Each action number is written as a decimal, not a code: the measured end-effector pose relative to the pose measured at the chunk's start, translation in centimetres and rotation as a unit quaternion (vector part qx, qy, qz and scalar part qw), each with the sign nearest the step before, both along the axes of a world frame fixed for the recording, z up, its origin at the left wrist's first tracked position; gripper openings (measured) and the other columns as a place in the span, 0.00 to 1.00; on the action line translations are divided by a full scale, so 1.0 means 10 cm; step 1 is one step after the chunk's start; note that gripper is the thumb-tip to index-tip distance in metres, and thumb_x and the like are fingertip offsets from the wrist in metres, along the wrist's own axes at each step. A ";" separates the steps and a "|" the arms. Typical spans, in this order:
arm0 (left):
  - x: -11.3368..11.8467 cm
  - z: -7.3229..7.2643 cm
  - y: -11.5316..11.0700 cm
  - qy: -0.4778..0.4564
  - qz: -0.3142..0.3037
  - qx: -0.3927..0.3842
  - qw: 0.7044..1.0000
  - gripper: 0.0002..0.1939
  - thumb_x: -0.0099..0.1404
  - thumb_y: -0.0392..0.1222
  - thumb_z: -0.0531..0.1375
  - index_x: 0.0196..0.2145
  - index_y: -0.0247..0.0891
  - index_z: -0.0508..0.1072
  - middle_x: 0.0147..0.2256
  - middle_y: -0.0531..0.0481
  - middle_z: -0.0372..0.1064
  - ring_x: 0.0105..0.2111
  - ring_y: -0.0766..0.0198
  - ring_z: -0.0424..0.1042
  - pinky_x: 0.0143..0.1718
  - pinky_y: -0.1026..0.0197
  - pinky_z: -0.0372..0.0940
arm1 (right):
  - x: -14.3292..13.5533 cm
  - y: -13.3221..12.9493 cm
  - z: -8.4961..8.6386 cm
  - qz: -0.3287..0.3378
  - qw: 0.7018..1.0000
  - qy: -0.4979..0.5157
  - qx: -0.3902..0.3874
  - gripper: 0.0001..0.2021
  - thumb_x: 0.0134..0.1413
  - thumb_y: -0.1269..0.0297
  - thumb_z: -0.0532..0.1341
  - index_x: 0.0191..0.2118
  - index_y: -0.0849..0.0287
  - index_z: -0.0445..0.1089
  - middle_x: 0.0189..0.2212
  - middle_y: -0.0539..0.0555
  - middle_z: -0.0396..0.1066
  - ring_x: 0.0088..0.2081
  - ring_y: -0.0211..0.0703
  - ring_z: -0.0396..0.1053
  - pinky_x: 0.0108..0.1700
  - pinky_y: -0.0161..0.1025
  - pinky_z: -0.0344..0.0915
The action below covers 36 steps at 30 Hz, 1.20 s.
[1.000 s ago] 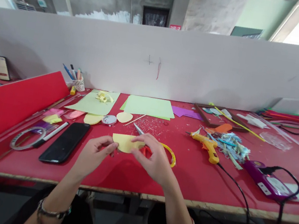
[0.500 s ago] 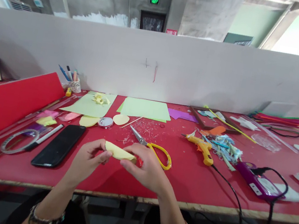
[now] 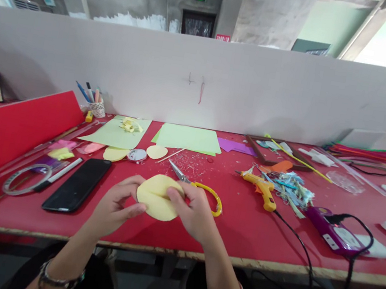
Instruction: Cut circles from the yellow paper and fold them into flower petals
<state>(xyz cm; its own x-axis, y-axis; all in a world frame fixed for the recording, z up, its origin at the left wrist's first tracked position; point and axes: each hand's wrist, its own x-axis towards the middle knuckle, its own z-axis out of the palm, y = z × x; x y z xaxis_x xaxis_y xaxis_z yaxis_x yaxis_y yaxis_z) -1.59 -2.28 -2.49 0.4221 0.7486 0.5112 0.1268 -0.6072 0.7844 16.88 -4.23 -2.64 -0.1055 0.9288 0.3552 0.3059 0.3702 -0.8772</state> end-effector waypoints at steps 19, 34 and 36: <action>-0.03 0.01 0.05 0.027 -0.038 -0.003 0.999 0.05 0.56 0.33 0.58 0.23 0.37 0.68 0.32 0.50 0.70 0.32 0.66 0.69 0.35 0.65 0.64 | -0.05 -0.05 0.00 -0.021 0.968 -0.179 0.176 0.15 0.53 0.63 0.62 0.48 0.51 0.68 0.46 0.57 0.57 0.49 0.50 0.62 0.49 0.46 0.65; -0.03 0.01 0.06 0.097 0.024 0.043 0.994 0.05 0.63 0.41 0.56 0.34 0.38 0.70 0.32 0.51 0.70 0.33 0.66 0.69 0.36 0.65 0.62 | -0.06 0.00 0.01 0.053 0.959 -0.234 0.148 0.14 0.63 0.63 0.51 0.30 0.59 0.71 0.24 0.52 0.73 0.27 0.41 0.69 0.31 0.35 0.62; -0.03 0.01 0.06 0.110 0.034 0.043 0.992 0.08 0.64 0.41 0.56 0.30 0.37 0.71 0.28 0.52 0.70 0.30 0.67 0.68 0.33 0.67 0.61 | -0.07 0.01 0.00 0.029 0.956 -0.241 0.166 0.12 0.63 0.60 0.52 0.37 0.59 0.71 0.31 0.55 0.76 0.33 0.44 0.72 0.37 0.38 0.65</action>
<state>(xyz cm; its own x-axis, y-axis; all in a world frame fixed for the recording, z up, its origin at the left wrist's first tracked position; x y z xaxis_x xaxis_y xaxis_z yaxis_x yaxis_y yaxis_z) -1.93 -1.66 -2.36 0.4811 0.7367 0.4752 0.3323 -0.6548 0.6788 16.21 -4.16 -2.65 -0.3788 0.7612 0.5264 0.6149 0.6321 -0.4716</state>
